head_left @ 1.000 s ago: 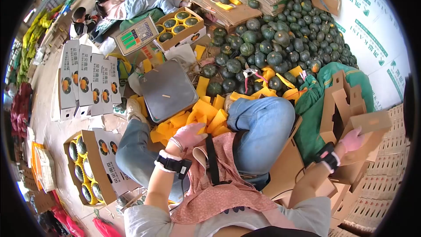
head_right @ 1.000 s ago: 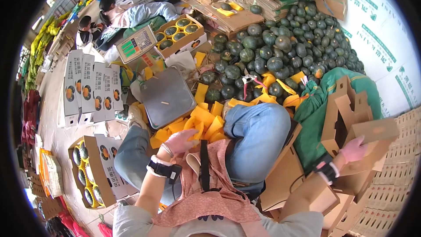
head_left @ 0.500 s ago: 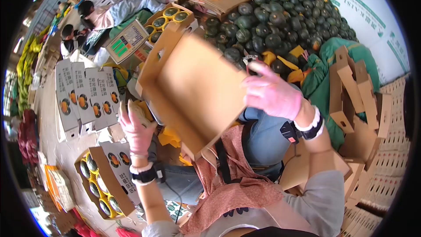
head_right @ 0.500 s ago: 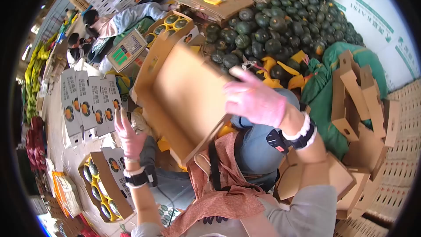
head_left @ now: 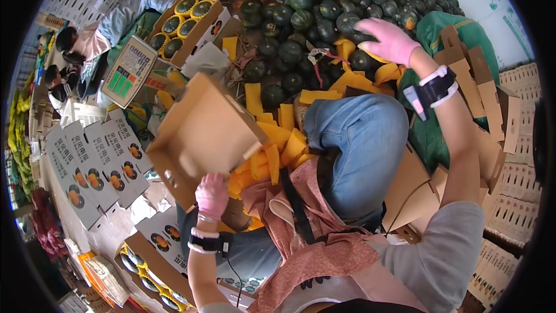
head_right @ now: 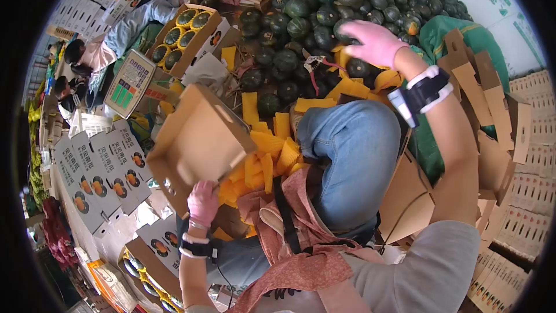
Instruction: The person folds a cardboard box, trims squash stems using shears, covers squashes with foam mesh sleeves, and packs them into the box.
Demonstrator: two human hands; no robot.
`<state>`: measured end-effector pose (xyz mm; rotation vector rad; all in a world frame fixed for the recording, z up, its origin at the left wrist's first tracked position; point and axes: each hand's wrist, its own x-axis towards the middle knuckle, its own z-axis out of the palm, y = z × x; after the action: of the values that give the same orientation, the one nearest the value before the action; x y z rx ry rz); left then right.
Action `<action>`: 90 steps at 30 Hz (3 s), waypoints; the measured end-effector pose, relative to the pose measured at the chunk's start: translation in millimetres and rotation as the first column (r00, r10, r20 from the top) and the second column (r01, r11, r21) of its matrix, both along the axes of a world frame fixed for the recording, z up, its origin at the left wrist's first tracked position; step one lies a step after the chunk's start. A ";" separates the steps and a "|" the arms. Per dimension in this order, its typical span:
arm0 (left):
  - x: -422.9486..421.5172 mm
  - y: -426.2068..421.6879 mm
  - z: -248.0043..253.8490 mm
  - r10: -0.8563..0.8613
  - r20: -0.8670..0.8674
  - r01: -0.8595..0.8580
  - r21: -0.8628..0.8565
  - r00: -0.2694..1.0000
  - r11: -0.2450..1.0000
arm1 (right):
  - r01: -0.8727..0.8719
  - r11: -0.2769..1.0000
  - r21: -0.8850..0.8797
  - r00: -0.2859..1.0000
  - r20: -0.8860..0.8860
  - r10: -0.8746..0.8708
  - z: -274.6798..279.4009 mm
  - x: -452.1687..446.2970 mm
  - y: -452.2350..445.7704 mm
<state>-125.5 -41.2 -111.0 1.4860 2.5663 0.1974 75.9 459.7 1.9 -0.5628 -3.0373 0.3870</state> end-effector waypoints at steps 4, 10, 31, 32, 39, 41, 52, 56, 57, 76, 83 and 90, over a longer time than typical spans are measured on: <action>-42.2 17.8 -62.7 0.190 0.004 -0.189 -0.074 0.982 0.979 | 0.272 0.962 0.007 0.933 0.244 -0.265 -56.2 29.6 29.6; -66.8 26.0 -137.1 0.187 0.056 -0.156 -0.345 0.981 0.925 | 0.445 0.859 0.252 0.803 0.312 -0.507 -193.8 -30.5 -19.7; -60.7 433.4 -199.3 0.367 0.611 -0.448 -0.022 0.701 0.894 | 0.741 0.616 0.267 0.563 0.254 -0.787 -255.5 -81.0 -9.3; -50.1 436.6 -176.7 0.236 0.703 -0.416 0.093 0.670 0.905 | 0.796 0.585 0.157 0.558 0.184 -0.809 -252.3 -74.6 -7.3; -60.3 371.6 -105.3 0.114 0.755 -0.436 0.242 0.645 0.867 | 0.557 0.372 -0.742 0.273 -0.260 -0.926 -228.2 -54.4 12.5; -79.5 309.0 -67.1 0.122 0.825 -0.564 0.261 0.551 0.783 | 0.449 0.333 -0.829 0.262 -0.234 -0.936 -235.9 -53.4 23.3; -167.6 123.7 -110.0 0.399 0.880 -0.951 0.157 0.257 0.267 | 0.488 0.856 -0.169 0.872 0.080 -0.482 -284.9 -185.5 58.0; -170.8 106.0 -135.8 0.786 0.427 -0.887 0.101 0.447 0.450 | 0.388 0.918 -0.083 0.913 0.173 -0.370 -292.5 -193.5 54.8; -171.3 95.4 -142.3 0.822 0.317 -0.878 0.087 0.472 0.471 | 0.402 0.911 -0.095 0.903 0.207 -0.377 -288.2 -196.1 52.5; -62.9 318.7 -50.6 -0.336 0.940 -0.767 0.259 0.060 0.588 | -0.129 0.013 -0.992 0.903 -0.123 -0.413 -150.7 -169.1 -41.1; -59.7 258.0 -57.5 -0.174 0.984 -0.840 0.118 0.029 0.530 | -0.213 -0.035 -0.976 0.918 -0.188 -0.350 -177.5 -156.7 -86.1; -105.5 145.7 -1.1 -0.453 0.887 -0.966 0.185 0.086 0.179 | -0.305 -0.126 -0.944 0.834 -0.201 -0.514 -173.0 -164.0 -82.4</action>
<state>-231.0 104.5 -112.1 -0.0103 1.2009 2.3169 -88.2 377.3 -171.2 -0.4876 -1.3612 2.4391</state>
